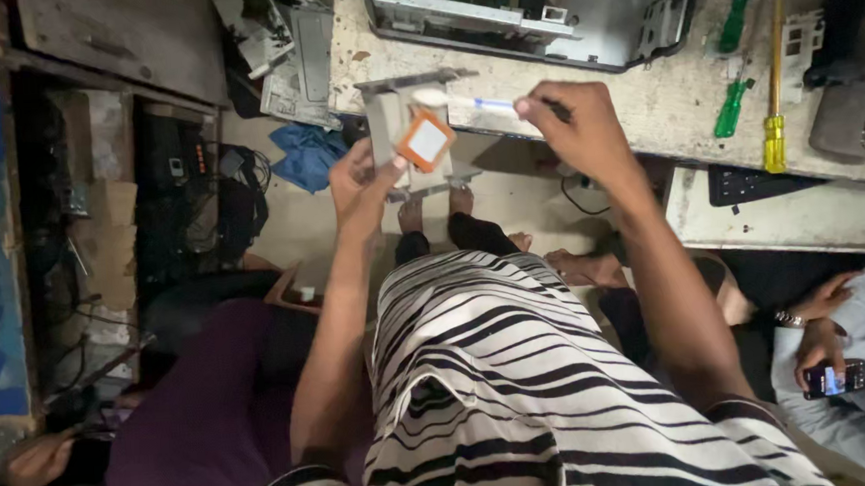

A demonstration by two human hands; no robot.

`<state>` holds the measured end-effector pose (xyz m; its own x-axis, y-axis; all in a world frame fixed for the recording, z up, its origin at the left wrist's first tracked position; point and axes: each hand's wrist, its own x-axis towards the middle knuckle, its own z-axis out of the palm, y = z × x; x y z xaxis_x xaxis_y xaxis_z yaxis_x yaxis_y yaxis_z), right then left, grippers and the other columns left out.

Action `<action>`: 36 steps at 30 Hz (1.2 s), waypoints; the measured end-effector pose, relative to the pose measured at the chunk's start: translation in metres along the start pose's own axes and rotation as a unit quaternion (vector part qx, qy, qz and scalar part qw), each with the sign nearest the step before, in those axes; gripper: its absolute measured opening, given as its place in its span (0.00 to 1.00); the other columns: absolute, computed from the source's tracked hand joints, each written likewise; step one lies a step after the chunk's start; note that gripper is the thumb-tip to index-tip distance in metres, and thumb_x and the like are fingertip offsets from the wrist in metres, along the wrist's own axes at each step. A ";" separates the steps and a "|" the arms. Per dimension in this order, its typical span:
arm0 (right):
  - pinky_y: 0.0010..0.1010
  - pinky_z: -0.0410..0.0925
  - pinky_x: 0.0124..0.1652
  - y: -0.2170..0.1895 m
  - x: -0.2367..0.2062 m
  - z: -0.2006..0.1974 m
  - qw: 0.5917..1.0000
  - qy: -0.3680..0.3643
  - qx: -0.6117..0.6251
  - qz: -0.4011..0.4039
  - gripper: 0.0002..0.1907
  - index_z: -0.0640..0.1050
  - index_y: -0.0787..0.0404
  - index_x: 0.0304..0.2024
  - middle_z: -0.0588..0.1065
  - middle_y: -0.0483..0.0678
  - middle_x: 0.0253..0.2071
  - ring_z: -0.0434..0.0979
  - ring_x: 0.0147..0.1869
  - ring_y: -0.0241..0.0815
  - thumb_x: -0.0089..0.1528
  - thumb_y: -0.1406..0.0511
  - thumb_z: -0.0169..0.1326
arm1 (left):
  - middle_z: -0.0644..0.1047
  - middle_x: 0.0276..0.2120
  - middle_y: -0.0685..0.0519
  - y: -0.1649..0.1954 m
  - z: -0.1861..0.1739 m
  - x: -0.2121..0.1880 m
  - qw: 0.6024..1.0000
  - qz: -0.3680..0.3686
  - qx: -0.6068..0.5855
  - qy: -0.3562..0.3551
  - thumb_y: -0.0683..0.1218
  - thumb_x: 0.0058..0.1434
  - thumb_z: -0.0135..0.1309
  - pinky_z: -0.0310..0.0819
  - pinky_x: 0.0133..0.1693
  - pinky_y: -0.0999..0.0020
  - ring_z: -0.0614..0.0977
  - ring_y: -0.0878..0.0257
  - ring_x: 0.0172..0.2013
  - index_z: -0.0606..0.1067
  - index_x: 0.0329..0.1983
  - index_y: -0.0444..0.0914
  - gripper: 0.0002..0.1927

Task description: The person cleans a CPU heatsink with a toothbrush, then places it onto the motherboard inside a computer case. They secure the heatsink using a screwdriver and later handle a power supply unit.

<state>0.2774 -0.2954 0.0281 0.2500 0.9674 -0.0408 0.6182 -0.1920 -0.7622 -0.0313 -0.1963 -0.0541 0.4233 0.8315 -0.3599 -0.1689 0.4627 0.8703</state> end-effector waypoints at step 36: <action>0.38 0.70 0.34 -0.067 -0.040 -0.019 0.991 0.105 -0.081 -0.032 0.12 0.82 0.64 0.38 0.79 0.54 0.32 0.80 0.31 0.47 0.70 0.61 0.57 | 0.84 0.43 0.42 0.052 0.060 0.007 0.907 0.274 0.280 0.154 0.46 0.50 0.73 0.81 0.46 0.64 0.87 0.56 0.41 0.73 0.58 0.27 0.35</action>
<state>0.2403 -0.3240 0.0925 0.3446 0.9262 0.1528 0.7456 -0.1712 -0.6440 0.0163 -0.1849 0.0093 0.1295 0.9758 0.1761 0.2362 -0.2028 0.9503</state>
